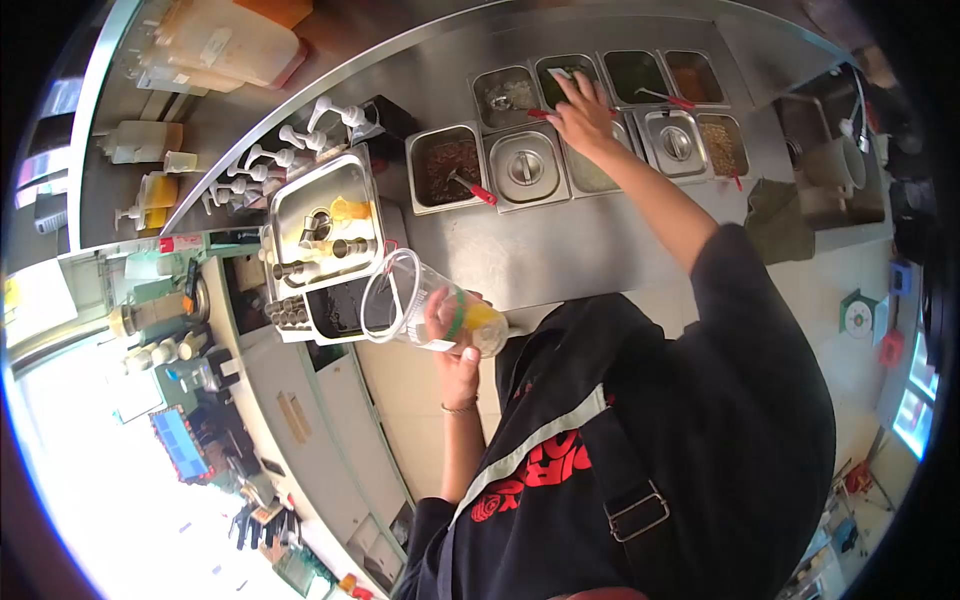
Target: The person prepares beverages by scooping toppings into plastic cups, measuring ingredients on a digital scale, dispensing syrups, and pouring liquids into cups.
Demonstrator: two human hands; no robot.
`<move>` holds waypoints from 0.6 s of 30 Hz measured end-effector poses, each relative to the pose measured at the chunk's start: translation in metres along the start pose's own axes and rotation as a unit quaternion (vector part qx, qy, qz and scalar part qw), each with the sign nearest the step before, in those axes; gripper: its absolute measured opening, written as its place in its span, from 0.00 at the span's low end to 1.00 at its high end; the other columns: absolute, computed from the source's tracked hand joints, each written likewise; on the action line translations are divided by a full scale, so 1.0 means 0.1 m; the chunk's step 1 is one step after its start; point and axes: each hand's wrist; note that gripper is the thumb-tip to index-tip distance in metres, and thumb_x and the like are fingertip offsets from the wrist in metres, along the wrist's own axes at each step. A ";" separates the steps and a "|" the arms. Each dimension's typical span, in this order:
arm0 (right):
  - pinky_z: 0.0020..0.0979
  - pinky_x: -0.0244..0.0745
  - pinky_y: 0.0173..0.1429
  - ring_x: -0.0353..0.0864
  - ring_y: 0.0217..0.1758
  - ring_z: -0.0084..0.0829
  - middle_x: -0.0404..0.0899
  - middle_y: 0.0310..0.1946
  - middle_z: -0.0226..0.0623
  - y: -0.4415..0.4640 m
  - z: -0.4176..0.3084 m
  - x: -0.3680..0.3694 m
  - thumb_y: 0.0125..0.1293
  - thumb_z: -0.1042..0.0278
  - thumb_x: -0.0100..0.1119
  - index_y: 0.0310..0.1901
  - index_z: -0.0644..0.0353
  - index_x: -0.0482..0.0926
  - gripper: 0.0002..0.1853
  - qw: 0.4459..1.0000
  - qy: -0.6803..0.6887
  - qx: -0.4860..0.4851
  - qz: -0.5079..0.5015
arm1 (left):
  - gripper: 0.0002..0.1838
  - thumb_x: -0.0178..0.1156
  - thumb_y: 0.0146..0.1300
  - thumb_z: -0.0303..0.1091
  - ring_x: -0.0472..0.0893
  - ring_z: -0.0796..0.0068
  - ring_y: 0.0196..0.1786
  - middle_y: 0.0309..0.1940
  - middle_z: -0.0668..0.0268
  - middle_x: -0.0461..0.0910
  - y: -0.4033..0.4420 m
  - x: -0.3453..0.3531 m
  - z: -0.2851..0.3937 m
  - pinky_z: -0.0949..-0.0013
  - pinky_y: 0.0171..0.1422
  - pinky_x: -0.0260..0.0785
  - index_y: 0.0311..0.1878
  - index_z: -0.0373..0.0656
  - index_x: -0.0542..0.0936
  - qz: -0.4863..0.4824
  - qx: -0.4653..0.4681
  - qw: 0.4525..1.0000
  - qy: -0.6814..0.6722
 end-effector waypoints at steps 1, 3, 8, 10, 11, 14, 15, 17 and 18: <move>0.63 0.47 0.82 0.52 0.84 0.49 0.65 0.78 0.37 0.19 -0.03 0.11 0.69 0.47 0.66 0.42 0.54 0.91 0.18 0.998 -0.040 -0.024 -0.032 | 0.59 0.75 0.53 0.68 0.76 0.57 0.62 0.60 0.52 0.74 -0.02 0.17 0.02 0.52 0.68 0.69 0.79 0.45 0.57 0.017 0.007 1.000 0.005; 0.65 0.44 0.83 0.50 0.85 0.48 0.63 0.79 0.36 0.48 -0.04 0.23 0.69 0.45 0.65 0.45 0.54 0.91 0.20 0.992 -0.075 -0.031 -0.095 | 0.60 0.76 0.54 0.63 0.75 0.55 0.66 0.63 0.51 0.73 -0.11 0.31 -0.13 0.50 0.70 0.69 0.80 0.44 0.55 0.039 0.028 0.999 -0.013; 0.70 0.35 0.83 0.46 0.87 0.45 0.61 0.81 0.33 0.72 -0.10 0.40 0.69 0.45 0.64 0.51 0.52 0.91 0.21 0.971 -0.122 -0.011 -0.203 | 0.60 0.76 0.55 0.62 0.75 0.54 0.67 0.63 0.51 0.73 -0.27 0.60 -0.22 0.49 0.71 0.68 0.81 0.43 0.55 0.138 0.028 0.990 -0.002; 0.72 0.35 0.83 0.48 0.86 0.47 0.63 0.79 0.36 0.80 -0.02 0.45 0.68 0.51 0.65 0.50 0.51 0.91 0.17 0.975 -0.123 -0.032 -0.183 | 0.60 0.77 0.55 0.62 0.75 0.54 0.68 0.64 0.51 0.73 -0.27 0.68 -0.30 0.50 0.72 0.68 0.81 0.42 0.56 0.189 0.024 0.982 -0.005; 0.73 0.34 0.82 0.51 0.85 0.49 0.66 0.77 0.39 0.80 0.01 0.49 0.66 0.57 0.66 0.49 0.51 0.91 0.14 0.978 -0.119 -0.038 -0.165 | 0.60 0.77 0.55 0.62 0.75 0.54 0.68 0.64 0.51 0.73 -0.28 0.71 -0.34 0.50 0.72 0.68 0.81 0.42 0.56 0.198 0.023 0.980 -0.011; 0.69 0.42 0.83 0.56 0.82 0.45 0.66 0.76 0.31 0.89 0.07 0.41 0.66 0.58 0.68 0.43 0.52 0.91 0.11 0.994 -0.046 -0.048 -0.086 | 0.59 0.78 0.55 0.60 0.76 0.56 0.66 0.64 0.52 0.73 -0.20 0.88 -0.34 0.54 0.72 0.69 0.80 0.40 0.56 0.260 0.015 0.965 -0.029; 0.67 0.45 0.83 0.58 0.81 0.43 0.67 0.76 0.27 0.89 0.11 0.45 0.66 0.58 0.69 0.41 0.53 0.91 0.10 0.998 0.020 -0.055 -0.015 | 0.59 0.78 0.55 0.60 0.76 0.56 0.66 0.64 0.52 0.73 -0.17 0.92 -0.35 0.54 0.72 0.69 0.80 0.40 0.56 0.264 0.012 0.964 -0.030; 0.66 0.47 0.83 0.59 0.81 0.41 0.67 0.75 0.24 0.94 0.14 0.54 0.66 0.57 0.69 0.39 0.53 0.90 0.10 0.996 0.046 -0.071 0.035 | 0.56 0.77 0.58 0.57 0.76 0.58 0.67 0.65 0.53 0.73 -0.11 0.99 -0.36 0.55 0.73 0.68 0.80 0.40 0.56 0.267 -0.005 0.963 -0.028; 0.65 0.49 0.82 0.60 0.80 0.39 0.68 0.75 0.21 0.92 0.17 0.61 0.66 0.57 0.70 0.38 0.54 0.90 0.10 0.990 0.073 -0.083 0.087 | 0.56 0.77 0.58 0.57 0.76 0.58 0.67 0.65 0.53 0.73 -0.09 1.01 -0.35 0.55 0.73 0.68 0.80 0.40 0.56 0.270 -0.008 0.962 -0.027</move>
Point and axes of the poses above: each hand's wrist, its own y-axis towards the middle knuckle, its own x-axis out of the palm, z = x × y
